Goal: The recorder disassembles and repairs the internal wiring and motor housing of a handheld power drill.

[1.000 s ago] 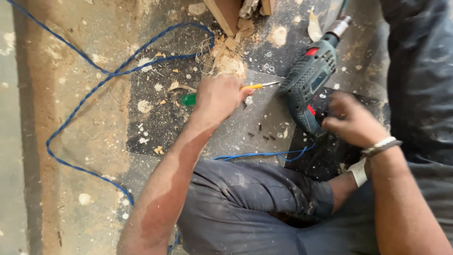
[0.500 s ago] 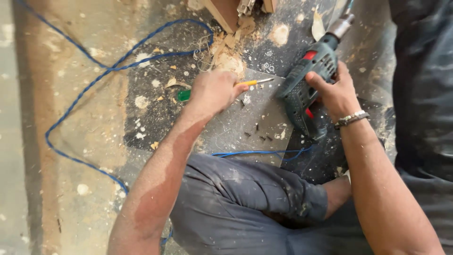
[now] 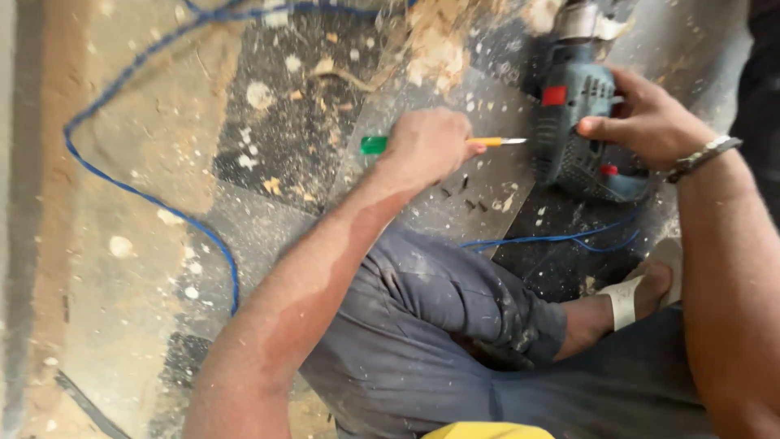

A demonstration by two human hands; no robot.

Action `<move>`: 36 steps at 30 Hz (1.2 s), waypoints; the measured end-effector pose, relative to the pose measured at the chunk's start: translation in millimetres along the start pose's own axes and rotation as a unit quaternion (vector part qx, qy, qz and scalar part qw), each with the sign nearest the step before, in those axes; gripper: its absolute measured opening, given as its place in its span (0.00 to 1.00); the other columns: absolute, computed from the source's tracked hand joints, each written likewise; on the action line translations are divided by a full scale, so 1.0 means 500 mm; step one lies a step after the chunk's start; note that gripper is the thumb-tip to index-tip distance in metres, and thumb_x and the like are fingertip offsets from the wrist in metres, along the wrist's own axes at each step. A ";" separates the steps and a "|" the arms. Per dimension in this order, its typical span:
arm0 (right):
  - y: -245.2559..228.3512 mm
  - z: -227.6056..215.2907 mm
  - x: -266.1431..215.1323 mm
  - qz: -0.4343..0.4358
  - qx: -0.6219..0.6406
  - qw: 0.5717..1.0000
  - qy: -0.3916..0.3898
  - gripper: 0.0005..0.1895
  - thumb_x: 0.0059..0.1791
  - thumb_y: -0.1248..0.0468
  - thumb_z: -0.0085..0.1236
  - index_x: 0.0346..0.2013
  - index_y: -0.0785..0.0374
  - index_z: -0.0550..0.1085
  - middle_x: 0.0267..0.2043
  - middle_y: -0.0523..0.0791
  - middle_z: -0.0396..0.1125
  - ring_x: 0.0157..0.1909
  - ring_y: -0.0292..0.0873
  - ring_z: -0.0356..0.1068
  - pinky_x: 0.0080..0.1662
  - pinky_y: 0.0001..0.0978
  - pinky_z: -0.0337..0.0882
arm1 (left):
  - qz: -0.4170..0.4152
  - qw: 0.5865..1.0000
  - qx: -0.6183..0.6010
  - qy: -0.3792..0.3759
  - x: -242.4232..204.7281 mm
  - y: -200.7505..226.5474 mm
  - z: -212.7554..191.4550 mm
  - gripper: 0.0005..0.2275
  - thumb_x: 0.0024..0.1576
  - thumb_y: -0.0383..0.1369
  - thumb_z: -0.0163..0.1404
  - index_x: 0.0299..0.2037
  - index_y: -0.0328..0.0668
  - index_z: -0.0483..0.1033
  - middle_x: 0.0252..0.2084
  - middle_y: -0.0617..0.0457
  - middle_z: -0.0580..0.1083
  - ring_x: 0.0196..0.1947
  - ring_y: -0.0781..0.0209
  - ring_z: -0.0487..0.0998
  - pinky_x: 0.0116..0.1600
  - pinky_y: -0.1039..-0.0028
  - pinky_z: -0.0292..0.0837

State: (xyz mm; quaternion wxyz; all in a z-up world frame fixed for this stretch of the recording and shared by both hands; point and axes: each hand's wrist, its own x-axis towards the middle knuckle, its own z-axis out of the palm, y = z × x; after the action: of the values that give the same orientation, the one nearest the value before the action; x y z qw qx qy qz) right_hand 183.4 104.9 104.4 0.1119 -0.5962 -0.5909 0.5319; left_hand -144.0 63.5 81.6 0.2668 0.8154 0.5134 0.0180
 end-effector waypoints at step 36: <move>-0.003 0.049 -0.008 -0.053 0.000 0.998 0.029 0.49 0.46 0.56 0.68 0.78 0.60 0.54 0.59 0.44 0.63 0.60 0.40 0.64 0.60 0.36 0.67 | -0.043 0.960 -0.252 -0.112 0.013 -0.002 0.047 0.26 0.63 0.53 0.39 0.26 0.46 0.84 0.26 0.49 0.81 0.33 0.49 0.84 0.47 0.58 0.77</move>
State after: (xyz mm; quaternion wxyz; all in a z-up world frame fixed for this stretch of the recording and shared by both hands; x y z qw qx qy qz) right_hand 164.8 90.2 97.5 0.1574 -0.5794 -0.6178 0.5078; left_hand -134.4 59.5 59.3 0.5202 0.6957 0.4933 0.0444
